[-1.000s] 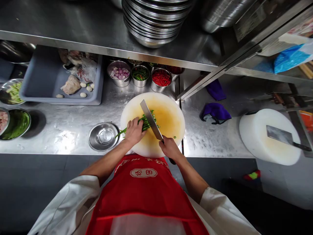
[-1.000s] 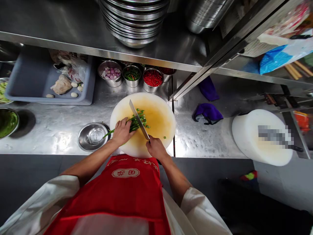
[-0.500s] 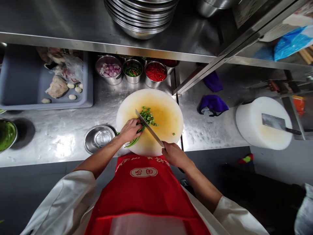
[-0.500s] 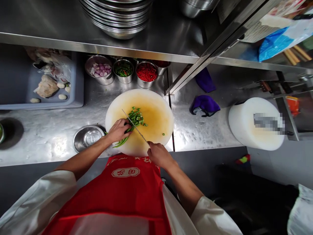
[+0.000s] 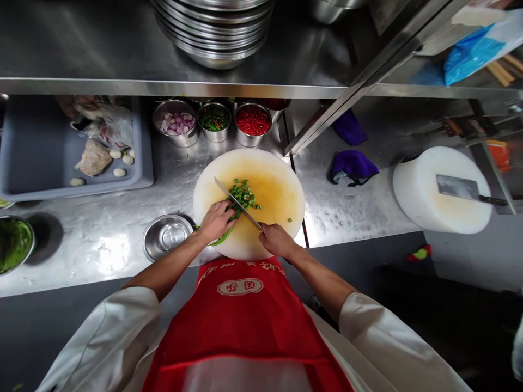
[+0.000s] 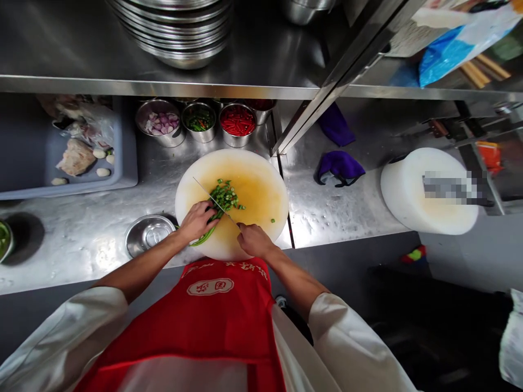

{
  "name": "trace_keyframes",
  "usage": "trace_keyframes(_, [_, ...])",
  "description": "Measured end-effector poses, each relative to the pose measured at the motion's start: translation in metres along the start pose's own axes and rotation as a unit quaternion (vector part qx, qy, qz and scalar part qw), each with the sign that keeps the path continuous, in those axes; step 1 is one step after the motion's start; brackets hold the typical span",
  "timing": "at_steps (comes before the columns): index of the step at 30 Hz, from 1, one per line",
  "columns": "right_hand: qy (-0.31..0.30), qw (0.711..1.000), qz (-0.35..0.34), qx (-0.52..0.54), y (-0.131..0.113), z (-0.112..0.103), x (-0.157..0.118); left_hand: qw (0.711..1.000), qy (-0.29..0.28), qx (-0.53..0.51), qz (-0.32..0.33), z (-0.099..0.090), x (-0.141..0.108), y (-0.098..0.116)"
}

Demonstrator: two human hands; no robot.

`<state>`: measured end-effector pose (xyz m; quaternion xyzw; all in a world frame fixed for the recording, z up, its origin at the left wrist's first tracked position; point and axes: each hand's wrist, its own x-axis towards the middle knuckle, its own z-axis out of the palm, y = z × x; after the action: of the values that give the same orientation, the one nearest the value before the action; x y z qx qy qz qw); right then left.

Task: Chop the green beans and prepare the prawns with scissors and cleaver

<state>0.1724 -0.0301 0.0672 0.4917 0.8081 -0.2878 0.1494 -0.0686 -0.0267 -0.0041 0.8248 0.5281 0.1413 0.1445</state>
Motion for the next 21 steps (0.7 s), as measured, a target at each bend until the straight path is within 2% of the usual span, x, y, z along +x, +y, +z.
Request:
trace_keyframes(5, [0.035, 0.999, -0.011, 0.038, 0.006, -0.002, -0.029, 1.000, 0.013, -0.006, 0.012, -0.009, -0.010, 0.004])
trace_keyframes(12, [-0.015, 0.999, -0.018, 0.030, 0.002, -0.006, -0.059, 1.000, 0.010, 0.005, -0.023, 0.001, -0.010, 0.000])
trace_keyframes(17, [-0.047, 0.999, 0.016, 0.010, -0.005, -0.013, -0.054, 0.999, 0.047, -0.023, -0.016, 0.011, -0.008, -0.004])
trace_keyframes(21, [-0.058, 0.998, 0.018, -0.016, -0.007, -0.012, -0.028, 0.996, 0.082, -0.034, -0.005, 0.018, -0.008, -0.005])
